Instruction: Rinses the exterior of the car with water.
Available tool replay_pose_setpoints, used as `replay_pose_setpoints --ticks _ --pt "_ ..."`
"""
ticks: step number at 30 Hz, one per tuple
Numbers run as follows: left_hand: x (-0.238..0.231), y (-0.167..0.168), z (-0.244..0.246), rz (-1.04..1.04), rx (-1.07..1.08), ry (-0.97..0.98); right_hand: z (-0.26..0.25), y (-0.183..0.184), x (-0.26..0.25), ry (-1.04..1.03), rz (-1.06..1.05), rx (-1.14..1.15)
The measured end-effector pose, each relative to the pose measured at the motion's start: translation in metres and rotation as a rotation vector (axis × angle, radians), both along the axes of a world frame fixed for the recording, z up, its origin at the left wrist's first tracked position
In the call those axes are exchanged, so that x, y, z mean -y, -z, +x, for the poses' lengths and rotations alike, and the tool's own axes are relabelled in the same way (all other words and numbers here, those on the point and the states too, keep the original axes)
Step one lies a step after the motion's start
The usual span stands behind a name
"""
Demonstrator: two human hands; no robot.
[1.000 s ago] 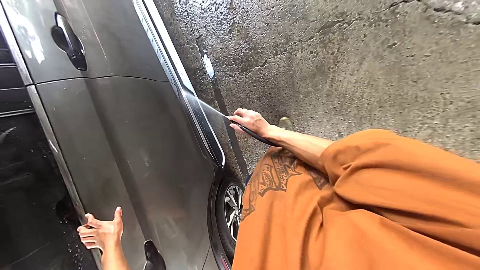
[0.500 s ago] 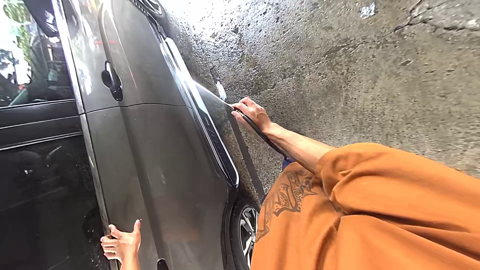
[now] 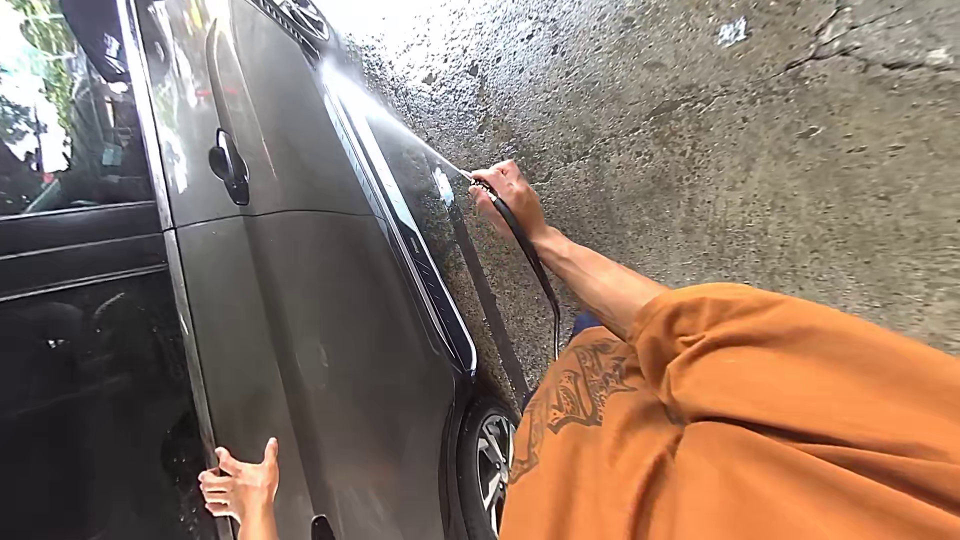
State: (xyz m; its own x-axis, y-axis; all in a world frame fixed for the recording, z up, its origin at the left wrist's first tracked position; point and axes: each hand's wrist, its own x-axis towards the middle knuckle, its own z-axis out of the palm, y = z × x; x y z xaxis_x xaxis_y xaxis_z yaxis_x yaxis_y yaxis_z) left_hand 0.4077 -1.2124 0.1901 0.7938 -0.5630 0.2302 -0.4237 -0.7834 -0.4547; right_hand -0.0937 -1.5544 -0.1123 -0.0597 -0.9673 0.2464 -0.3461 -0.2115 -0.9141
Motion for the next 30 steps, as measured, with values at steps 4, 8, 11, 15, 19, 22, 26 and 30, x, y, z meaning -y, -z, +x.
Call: replay_pose_setpoints --ticks 4,8,11,15,19,22,26,30 --pt "-0.001 -0.005 -0.001 0.025 -0.031 0.041 -0.005 0.015 -0.016 -0.273 0.075 0.061" --pt "-0.001 -0.003 0.004 0.066 -0.054 -0.001 -0.007 0.050 -0.044 -0.700 0.239 0.031" --pt "-0.004 0.001 0.017 0.064 -0.082 -0.066 -0.002 0.062 -0.063 -0.875 0.375 -0.049" --pt "-0.012 -0.004 0.026 0.003 -0.147 -0.014 0.018 0.060 -0.087 -1.039 0.495 -0.165" --pt "-0.045 -0.013 0.001 -0.180 -0.207 0.137 0.039 0.069 -0.101 -1.168 0.505 -0.194" --pt "-0.128 0.004 -0.015 -0.198 -0.070 0.056 0.034 0.060 -0.088 -0.935 0.509 -0.042" --pt "-0.262 0.033 -0.037 -0.328 0.163 -0.141 0.013 -0.006 -0.067 -0.549 0.369 0.311" --pt "-0.354 0.044 -0.064 -0.416 0.252 -0.299 0.017 -0.105 -0.139 -1.104 0.112 0.376"
